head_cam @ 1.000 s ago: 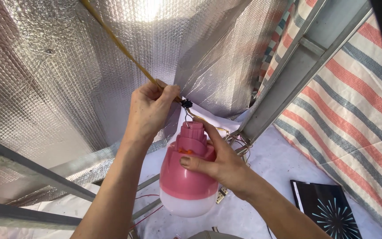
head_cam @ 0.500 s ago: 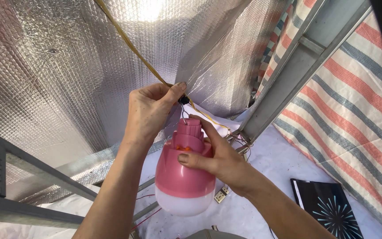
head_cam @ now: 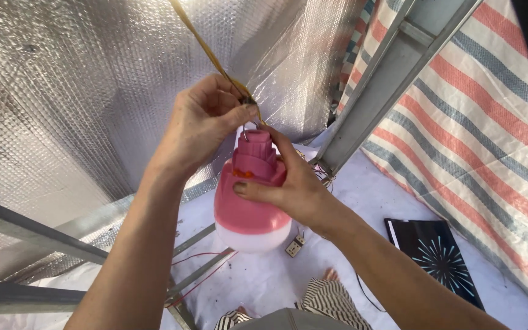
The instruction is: Wrapping black electrical tape around the wire of a pink lamp to secure the connection.
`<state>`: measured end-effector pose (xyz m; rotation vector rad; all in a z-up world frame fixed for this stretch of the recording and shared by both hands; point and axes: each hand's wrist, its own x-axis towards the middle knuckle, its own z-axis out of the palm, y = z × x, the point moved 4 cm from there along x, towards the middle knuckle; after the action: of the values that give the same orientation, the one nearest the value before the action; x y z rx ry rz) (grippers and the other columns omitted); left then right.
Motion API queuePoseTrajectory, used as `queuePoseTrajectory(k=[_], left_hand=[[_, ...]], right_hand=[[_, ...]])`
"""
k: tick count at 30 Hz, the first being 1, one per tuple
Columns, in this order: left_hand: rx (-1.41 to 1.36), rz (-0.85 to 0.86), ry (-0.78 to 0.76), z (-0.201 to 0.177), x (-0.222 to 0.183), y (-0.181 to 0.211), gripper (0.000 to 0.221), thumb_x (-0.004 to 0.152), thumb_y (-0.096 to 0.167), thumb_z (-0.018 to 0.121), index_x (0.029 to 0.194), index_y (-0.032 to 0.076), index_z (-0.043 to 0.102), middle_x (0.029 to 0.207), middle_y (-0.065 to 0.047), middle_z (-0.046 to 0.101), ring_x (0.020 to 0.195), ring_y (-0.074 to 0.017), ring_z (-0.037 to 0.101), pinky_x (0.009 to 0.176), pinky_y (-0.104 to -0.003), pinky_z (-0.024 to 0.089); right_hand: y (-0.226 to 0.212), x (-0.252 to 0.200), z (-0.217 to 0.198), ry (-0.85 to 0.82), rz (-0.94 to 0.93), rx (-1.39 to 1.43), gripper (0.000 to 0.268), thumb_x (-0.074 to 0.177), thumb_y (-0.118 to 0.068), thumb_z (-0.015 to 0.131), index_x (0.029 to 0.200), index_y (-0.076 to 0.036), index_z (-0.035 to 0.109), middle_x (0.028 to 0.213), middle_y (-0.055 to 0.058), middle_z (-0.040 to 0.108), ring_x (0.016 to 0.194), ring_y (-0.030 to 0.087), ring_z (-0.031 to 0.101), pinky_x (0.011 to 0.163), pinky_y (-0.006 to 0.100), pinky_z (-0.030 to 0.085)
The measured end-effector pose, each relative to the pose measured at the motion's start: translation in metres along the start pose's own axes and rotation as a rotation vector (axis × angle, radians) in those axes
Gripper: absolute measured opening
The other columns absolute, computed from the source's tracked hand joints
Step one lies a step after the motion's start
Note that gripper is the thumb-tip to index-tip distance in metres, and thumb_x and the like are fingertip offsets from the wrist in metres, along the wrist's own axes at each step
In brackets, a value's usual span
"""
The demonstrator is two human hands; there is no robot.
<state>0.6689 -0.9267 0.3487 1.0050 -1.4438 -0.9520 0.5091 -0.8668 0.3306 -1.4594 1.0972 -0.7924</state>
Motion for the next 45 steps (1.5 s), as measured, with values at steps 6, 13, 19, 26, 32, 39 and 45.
queuePoseTrajectory(k=[6,13,19,26,32,39,45], left_hand=[[0.018,0.115,0.094,0.004,0.003,0.0,0.019,0.086,-0.002,0.08,0.098,0.004,0.067,0.073,0.0,0.065,0.057,-0.0039,0.049,0.05,-0.018,0.041],[-0.029,0.065,0.138,0.003,-0.009,-0.011,0.018,0.085,-0.007,0.072,0.096,0.005,0.064,0.087,-0.002,0.065,0.063,-0.0051,0.051,0.053,-0.018,0.044],[-0.003,0.034,0.122,0.001,-0.012,-0.005,0.019,0.088,-0.006,0.072,0.103,0.004,0.067,0.087,-0.002,0.065,0.064,-0.0041,0.052,0.055,-0.017,0.045],[0.019,0.006,0.223,-0.002,-0.014,-0.007,0.008,0.091,-0.001,0.074,0.093,0.003,0.068,0.074,-0.001,0.066,0.06,-0.0047,0.055,0.053,-0.018,0.048],[0.065,0.077,0.228,-0.006,-0.016,-0.007,0.006,0.092,-0.002,0.072,0.093,0.003,0.069,0.075,0.001,0.063,0.064,-0.0039,0.051,0.057,-0.018,0.045],[0.093,0.106,0.263,-0.007,-0.017,-0.009,0.004,0.09,0.001,0.076,0.091,0.0,0.072,0.071,-0.005,0.065,0.058,-0.0074,0.057,0.051,-0.021,0.051],[0.084,0.115,0.277,-0.004,-0.022,-0.009,0.005,0.088,0.004,0.078,0.089,0.001,0.074,0.069,-0.007,0.067,0.057,-0.0077,0.06,0.05,-0.023,0.055]], right_hand=[[0.016,0.018,-0.011,0.042,-0.233,-0.212,0.099,0.071,-0.025,0.085,0.152,-0.013,0.029,0.137,0.012,0.06,0.121,0.024,0.066,0.101,0.037,0.057],[0.033,0.025,-0.004,0.032,-0.372,-0.316,0.105,0.073,-0.024,0.084,0.154,-0.005,0.02,0.144,0.021,0.048,0.13,0.033,0.058,0.107,0.043,0.051],[0.034,0.028,0.003,0.007,-0.347,-0.192,0.108,0.072,-0.022,0.081,0.157,-0.007,0.015,0.143,0.022,0.051,0.127,0.032,0.061,0.103,0.042,0.054],[0.048,0.036,0.009,0.078,-0.368,-0.32,0.113,0.07,-0.026,0.084,0.157,-0.005,0.016,0.147,0.023,0.044,0.131,0.037,0.055,0.105,0.048,0.049],[0.028,0.042,0.001,-0.026,-0.118,-0.595,0.124,0.072,-0.034,0.087,0.162,-0.006,0.006,0.144,0.026,0.038,0.131,0.044,0.047,0.105,0.057,0.045],[-0.004,0.06,-0.029,0.204,-0.337,-0.444,0.033,0.092,-0.02,0.07,0.125,-0.023,0.068,0.119,0.004,0.07,0.117,0.024,0.068,0.093,0.039,0.057],[0.01,0.075,-0.021,0.185,-0.343,-0.213,0.017,0.093,-0.025,0.077,0.11,-0.023,0.077,0.098,-0.001,0.079,0.103,0.016,0.075,0.093,0.037,0.057]])
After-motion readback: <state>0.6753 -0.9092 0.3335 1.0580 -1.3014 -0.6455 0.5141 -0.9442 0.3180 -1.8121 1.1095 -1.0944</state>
